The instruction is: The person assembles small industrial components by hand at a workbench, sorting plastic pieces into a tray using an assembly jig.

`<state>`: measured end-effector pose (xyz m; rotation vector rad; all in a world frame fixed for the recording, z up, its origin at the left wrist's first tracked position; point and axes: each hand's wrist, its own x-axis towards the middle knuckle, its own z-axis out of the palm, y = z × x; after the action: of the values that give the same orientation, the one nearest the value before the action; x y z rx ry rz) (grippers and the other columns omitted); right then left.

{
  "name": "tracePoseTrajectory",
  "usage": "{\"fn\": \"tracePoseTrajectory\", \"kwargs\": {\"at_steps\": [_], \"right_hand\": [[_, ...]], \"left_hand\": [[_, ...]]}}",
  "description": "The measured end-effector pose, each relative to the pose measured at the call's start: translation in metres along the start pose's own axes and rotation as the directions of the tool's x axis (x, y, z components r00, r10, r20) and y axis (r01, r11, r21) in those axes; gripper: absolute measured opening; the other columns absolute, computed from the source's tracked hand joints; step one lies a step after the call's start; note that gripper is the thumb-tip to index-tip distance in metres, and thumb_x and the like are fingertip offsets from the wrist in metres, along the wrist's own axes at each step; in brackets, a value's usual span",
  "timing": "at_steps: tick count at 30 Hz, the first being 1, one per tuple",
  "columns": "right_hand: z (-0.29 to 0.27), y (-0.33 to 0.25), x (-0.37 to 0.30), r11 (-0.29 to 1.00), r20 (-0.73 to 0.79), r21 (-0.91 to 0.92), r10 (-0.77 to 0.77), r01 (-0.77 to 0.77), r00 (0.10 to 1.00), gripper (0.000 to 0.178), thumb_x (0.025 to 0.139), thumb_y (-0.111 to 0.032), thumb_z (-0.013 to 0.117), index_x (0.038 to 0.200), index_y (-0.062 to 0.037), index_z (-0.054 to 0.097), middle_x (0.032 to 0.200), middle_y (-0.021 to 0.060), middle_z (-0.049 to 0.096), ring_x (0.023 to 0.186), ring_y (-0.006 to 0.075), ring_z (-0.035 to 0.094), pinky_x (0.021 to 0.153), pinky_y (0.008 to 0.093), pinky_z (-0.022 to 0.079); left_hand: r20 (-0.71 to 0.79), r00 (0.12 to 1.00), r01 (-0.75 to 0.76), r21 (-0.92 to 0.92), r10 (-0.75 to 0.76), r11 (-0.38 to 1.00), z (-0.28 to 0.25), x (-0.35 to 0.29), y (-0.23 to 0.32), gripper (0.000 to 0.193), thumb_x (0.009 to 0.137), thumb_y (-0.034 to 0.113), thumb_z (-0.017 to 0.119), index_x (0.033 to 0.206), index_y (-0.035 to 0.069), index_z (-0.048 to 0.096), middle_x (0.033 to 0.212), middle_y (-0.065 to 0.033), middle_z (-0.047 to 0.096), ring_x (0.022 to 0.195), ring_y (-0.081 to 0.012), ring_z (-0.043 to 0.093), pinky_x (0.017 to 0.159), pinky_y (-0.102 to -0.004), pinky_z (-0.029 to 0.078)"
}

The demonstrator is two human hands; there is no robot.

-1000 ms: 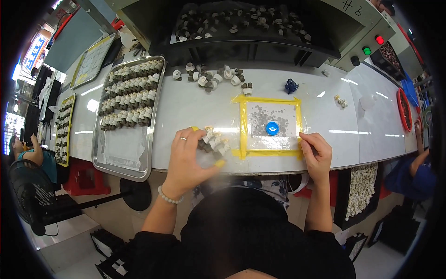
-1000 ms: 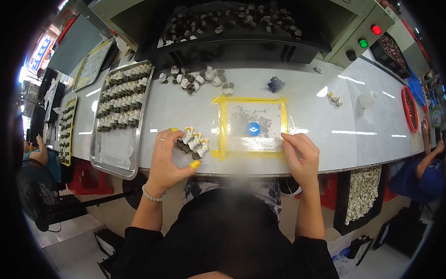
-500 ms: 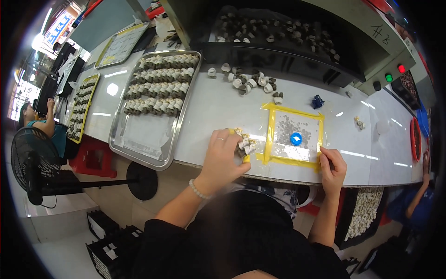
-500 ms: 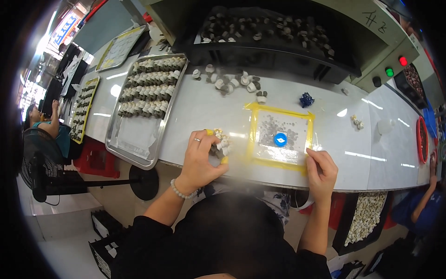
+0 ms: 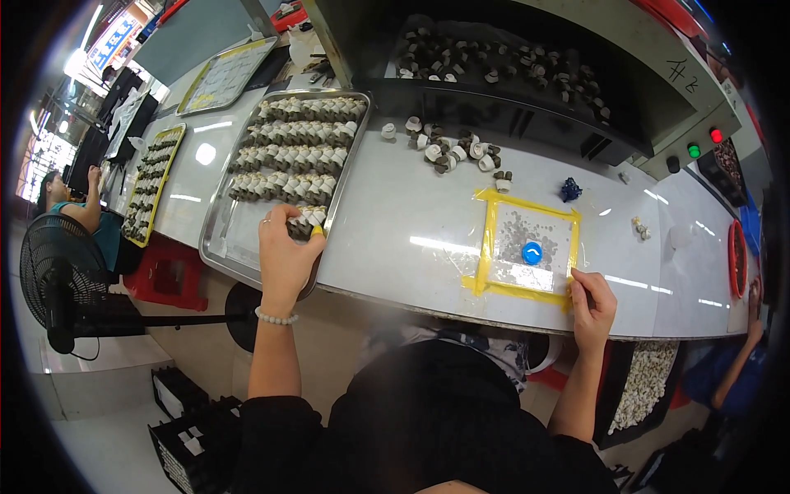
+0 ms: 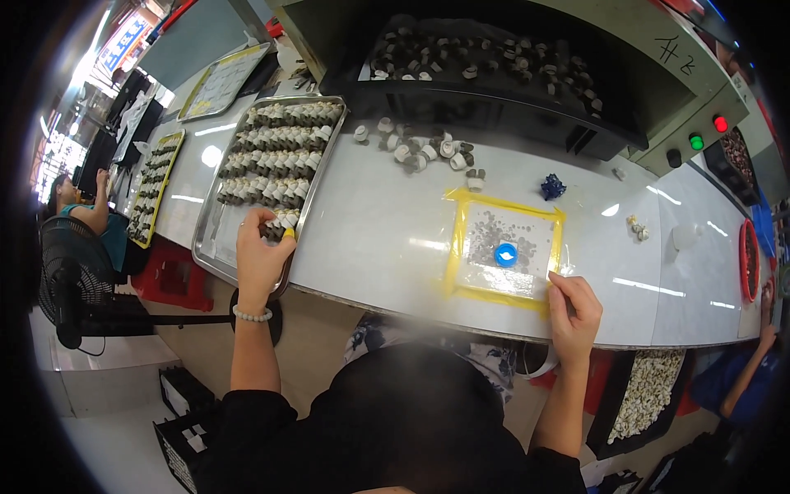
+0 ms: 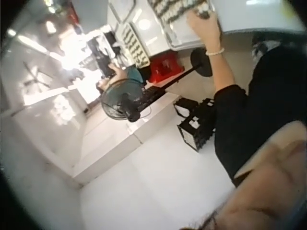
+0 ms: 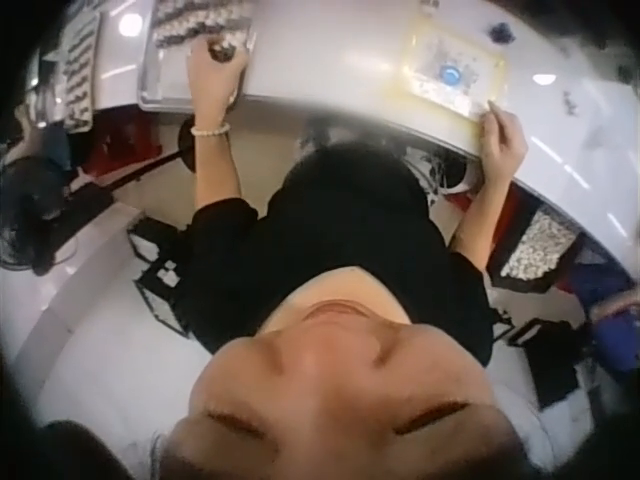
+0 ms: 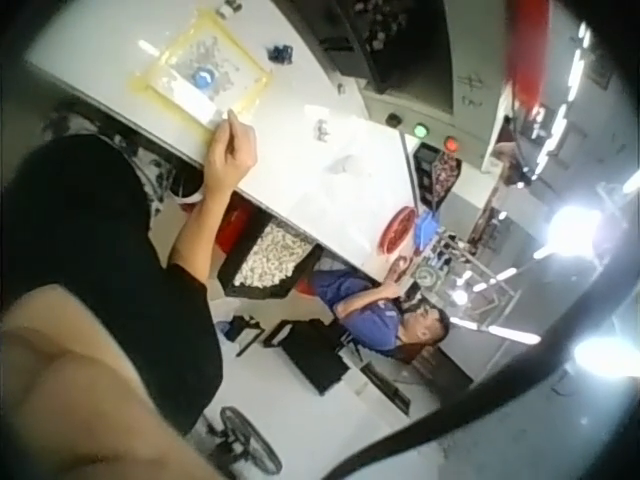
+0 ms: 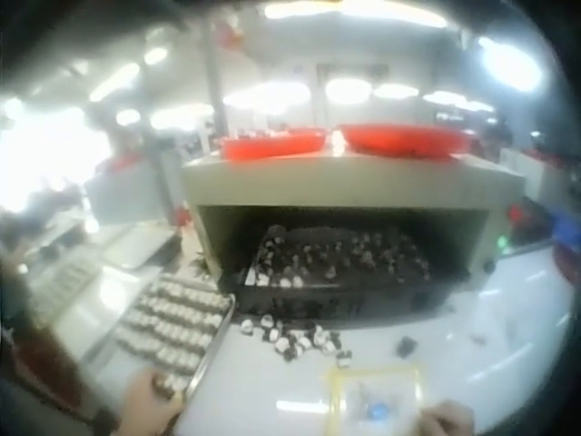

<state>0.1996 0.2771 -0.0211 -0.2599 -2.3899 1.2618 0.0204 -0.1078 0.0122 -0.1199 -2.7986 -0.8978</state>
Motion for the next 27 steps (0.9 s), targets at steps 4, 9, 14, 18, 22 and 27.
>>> {"fn": "tracePoseTrajectory", "kwargs": {"at_steps": [4,9,14,18,22,27], "right_hand": [[0.004,0.001,0.001,1.0,-0.073,0.012,-0.012,0.013,0.997,0.017,0.083,0.005,0.058,0.098,0.0054,0.065,0.076,0.0069,0.057,0.065,0.011,0.05,0.058,0.022,0.039],[0.002,0.003,-0.001,0.996,-0.071,0.091,0.028,-0.022,0.997,0.017,0.084,0.005,0.057,0.099,0.0058,0.065,0.077,0.0049,0.056,0.066,0.0095,0.049,0.059,0.0211,0.039],[0.001,0.01,-0.002,0.988,-0.088,0.146,0.061,-0.048,0.994,0.016,0.085,0.005,0.056,0.098,0.0065,0.065,0.079,0.0038,0.057,0.068,0.009,0.05,0.061,0.0204,0.04],[0.006,0.007,0.001,0.991,-0.102,0.127,0.052,-0.039,0.993,0.015,0.085,0.003,0.057,0.098,0.0062,0.065,0.078,0.0043,0.057,0.068,0.0094,0.052,0.062,0.0216,0.042],[0.006,0.016,0.002,0.993,-0.125,0.117,0.047,-0.033,0.991,0.015,0.086,0.0,0.059,0.098,0.0049,0.066,0.076,0.0045,0.059,0.068,0.0097,0.053,0.061,0.0225,0.042],[0.011,0.017,0.002,0.997,-0.123,0.075,0.01,-0.001,0.992,0.016,0.087,-0.003,0.059,0.099,0.0039,0.067,0.075,0.003,0.059,0.066,0.0084,0.052,0.06,0.022,0.041]], "left_hand": [[0.034,0.999,-0.008,-0.062,0.01,0.998,0.001,0.002,-0.006,0.036,0.07,0.011,0.067,0.101,0.0,0.052,0.101,-0.0136,0.054,0.097,-0.0296,0.049,0.087,-0.0371,0.041],[0.067,0.997,-0.016,-0.17,0.028,0.985,-0.004,0.0,-0.016,0.03,0.076,0.01,0.063,0.102,-0.001,0.053,0.104,-0.0147,0.054,0.098,-0.0302,0.051,0.087,-0.0375,0.042],[0.05,0.994,-0.09,-0.116,0.096,0.989,-0.001,-0.005,-0.013,0.028,0.079,0.009,0.06,0.104,-0.001,0.052,0.109,-0.0157,0.052,0.101,-0.0319,0.051,0.087,-0.0388,0.042],[-0.093,0.98,-0.173,0.037,0.175,0.984,0.0,-0.015,-0.008,0.036,0.078,0.009,0.064,0.11,0.0,0.051,0.119,-0.0194,0.046,0.108,-0.0358,0.048,0.091,-0.0425,0.041],[-0.134,0.938,-0.347,-0.417,0.321,0.84,-0.023,-0.04,0.034,0.045,0.073,0.004,0.064,0.116,0.0,0.051,0.13,-0.0216,0.039,0.119,-0.0344,0.045,0.099,-0.0431,0.039],[-0.14,0.495,0.08,-0.975,0.858,-0.205,-0.084,-0.087,0.106,0.022,0.081,0.014,0.068,0.1,0.009,0.058,0.125,-0.03,0.043,0.107,-0.0451,0.053,0.089,-0.0535,0.047]]}}
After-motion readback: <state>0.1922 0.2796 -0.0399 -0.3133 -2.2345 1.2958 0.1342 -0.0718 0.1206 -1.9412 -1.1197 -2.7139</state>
